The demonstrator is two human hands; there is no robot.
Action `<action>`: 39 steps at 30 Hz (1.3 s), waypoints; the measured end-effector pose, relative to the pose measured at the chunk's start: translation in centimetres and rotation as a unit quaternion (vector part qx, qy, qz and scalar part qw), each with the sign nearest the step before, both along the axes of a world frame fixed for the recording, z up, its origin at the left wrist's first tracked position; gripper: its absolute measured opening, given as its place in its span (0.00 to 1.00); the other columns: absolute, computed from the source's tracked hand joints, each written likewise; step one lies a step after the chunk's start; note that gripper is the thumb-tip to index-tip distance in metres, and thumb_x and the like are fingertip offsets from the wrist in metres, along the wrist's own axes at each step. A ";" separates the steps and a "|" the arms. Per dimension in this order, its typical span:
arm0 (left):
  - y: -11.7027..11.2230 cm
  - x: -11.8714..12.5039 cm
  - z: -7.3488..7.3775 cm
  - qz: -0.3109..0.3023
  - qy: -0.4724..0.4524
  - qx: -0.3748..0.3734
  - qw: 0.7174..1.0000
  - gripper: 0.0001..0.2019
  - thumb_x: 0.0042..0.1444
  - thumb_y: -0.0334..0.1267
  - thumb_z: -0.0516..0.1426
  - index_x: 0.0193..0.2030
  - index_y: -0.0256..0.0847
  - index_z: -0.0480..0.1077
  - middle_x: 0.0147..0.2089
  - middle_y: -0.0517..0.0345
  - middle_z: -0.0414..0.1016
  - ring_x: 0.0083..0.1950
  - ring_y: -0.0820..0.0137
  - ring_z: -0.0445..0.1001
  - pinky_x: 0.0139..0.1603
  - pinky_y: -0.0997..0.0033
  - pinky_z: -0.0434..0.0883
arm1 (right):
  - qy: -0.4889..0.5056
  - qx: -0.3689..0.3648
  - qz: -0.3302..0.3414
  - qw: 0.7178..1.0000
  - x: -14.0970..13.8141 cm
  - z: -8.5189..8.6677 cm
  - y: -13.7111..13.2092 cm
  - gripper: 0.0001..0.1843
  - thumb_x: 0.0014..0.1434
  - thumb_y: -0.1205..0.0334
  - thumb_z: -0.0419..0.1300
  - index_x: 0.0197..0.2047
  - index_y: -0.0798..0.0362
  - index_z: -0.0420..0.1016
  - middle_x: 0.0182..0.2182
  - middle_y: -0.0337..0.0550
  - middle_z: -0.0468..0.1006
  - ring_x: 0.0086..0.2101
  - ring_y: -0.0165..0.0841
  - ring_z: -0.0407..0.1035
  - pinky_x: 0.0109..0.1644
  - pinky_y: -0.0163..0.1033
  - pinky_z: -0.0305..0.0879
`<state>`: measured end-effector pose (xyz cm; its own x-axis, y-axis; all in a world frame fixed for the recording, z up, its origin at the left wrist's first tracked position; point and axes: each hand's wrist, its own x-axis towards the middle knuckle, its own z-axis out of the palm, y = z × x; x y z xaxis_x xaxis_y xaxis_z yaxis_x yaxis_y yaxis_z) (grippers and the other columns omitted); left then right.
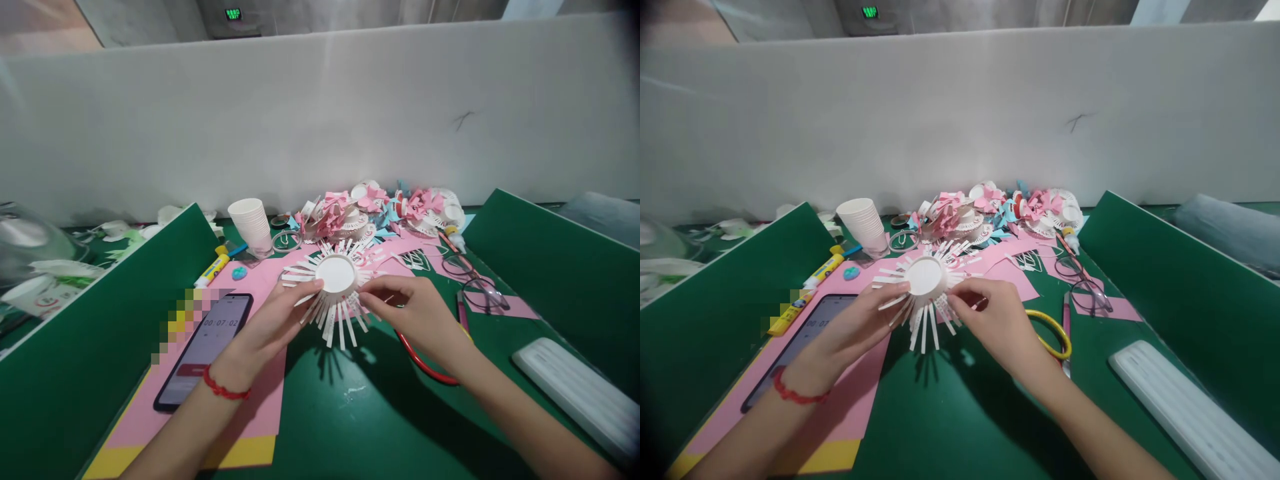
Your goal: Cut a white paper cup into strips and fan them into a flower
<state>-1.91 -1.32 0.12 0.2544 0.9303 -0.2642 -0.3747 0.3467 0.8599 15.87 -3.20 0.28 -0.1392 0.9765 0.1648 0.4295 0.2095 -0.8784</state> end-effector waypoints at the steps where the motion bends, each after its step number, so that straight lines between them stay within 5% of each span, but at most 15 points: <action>1: 0.0 0.0 0.0 0.000 -0.001 -0.002 1.000 0.07 0.43 0.28 0.61 0.32 0.33 0.76 0.32 0.52 0.78 0.32 0.71 0.74 0.32 0.77 0.69 | 0.006 -0.003 0.003 1.000 0.0 0.0 0.0 0.07 0.50 0.65 0.57 0.29 0.56 0.76 0.26 0.42 0.79 0.26 0.31 0.71 0.30 0.34 0.67; 10: 0.0 0.2 0.3 -0.017 -0.027 -0.016 0.999 0.03 0.42 0.24 0.61 0.24 0.33 0.74 0.22 0.57 0.75 0.25 0.76 0.71 0.26 0.81 0.66 | 0.041 -0.025 0.028 0.998 0.0 -0.4 0.1 0.04 0.48 0.66 0.58 0.26 0.56 0.73 0.23 0.41 0.76 0.24 0.30 0.69 0.29 0.34 0.66; 22: 0.1 -0.3 -0.2 -0.006 0.005 -0.012 1.000 0.04 0.44 0.27 0.60 0.29 0.33 0.76 0.31 0.53 0.78 0.30 0.73 0.73 0.29 0.80 0.69 | -0.027 0.003 0.027 0.999 -0.7 -0.4 -0.6 0.03 0.49 0.70 0.54 0.27 0.55 0.68 0.22 0.38 0.70 0.24 0.28 0.64 0.29 0.33 0.63; 26: 0.3 -0.9 0.0 -0.001 0.013 -0.015 1.000 0.04 0.44 0.27 0.60 0.29 0.34 0.76 0.31 0.54 0.78 0.30 0.75 0.72 0.30 0.80 0.69 | -0.035 0.028 -0.060 0.997 0.5 -0.3 0.1 0.08 0.50 0.59 0.59 0.26 0.53 0.66 0.25 0.39 0.71 0.26 0.31 0.65 0.31 0.36 0.63; 29: 0.3 -1.1 0.5 0.004 0.012 -0.031 0.999 0.03 0.43 0.26 0.60 0.27 0.34 0.75 0.29 0.56 0.77 0.30 0.75 0.72 0.31 0.80 0.69 | 0.075 -0.008 -0.113 0.991 1.6 -0.3 1.0 0.12 0.49 0.54 0.60 0.31 0.52 0.66 0.31 0.40 0.71 0.32 0.33 0.67 0.36 0.38 0.64; 31: 0.3 -1.1 0.7 0.012 0.010 -0.046 0.999 0.03 0.43 0.25 0.59 0.25 0.33 0.74 0.28 0.56 0.77 0.29 0.75 0.72 0.32 0.79 0.70 | 0.215 -0.096 -0.088 0.968 1.9 -0.5 1.5 0.12 0.48 0.56 0.62 0.35 0.52 0.69 0.32 0.40 0.72 0.33 0.31 0.69 0.39 0.37 0.64; 35: 0.3 -1.1 0.7 0.019 0.013 -0.078 0.997 0.04 0.45 0.24 0.57 0.27 0.32 0.74 0.30 0.54 0.76 0.31 0.73 0.73 0.34 0.76 0.71 | 0.407 -0.274 0.032 0.871 2.0 -0.7 1.6 0.09 0.45 0.65 0.64 0.33 0.53 0.75 0.29 0.38 0.75 0.30 0.28 0.70 0.36 0.33 0.66; 39: 0.5 -1.2 0.3 0.029 0.009 -0.104 0.994 0.05 0.46 0.24 0.57 0.28 0.32 0.74 0.30 0.54 0.76 0.31 0.73 0.74 0.33 0.76 0.72 | 0.419 -0.289 0.105 0.854 1.8 -0.9 1.3 0.08 0.45 0.65 0.65 0.33 0.53 0.78 0.27 0.37 0.77 0.27 0.26 0.69 0.32 0.30 0.65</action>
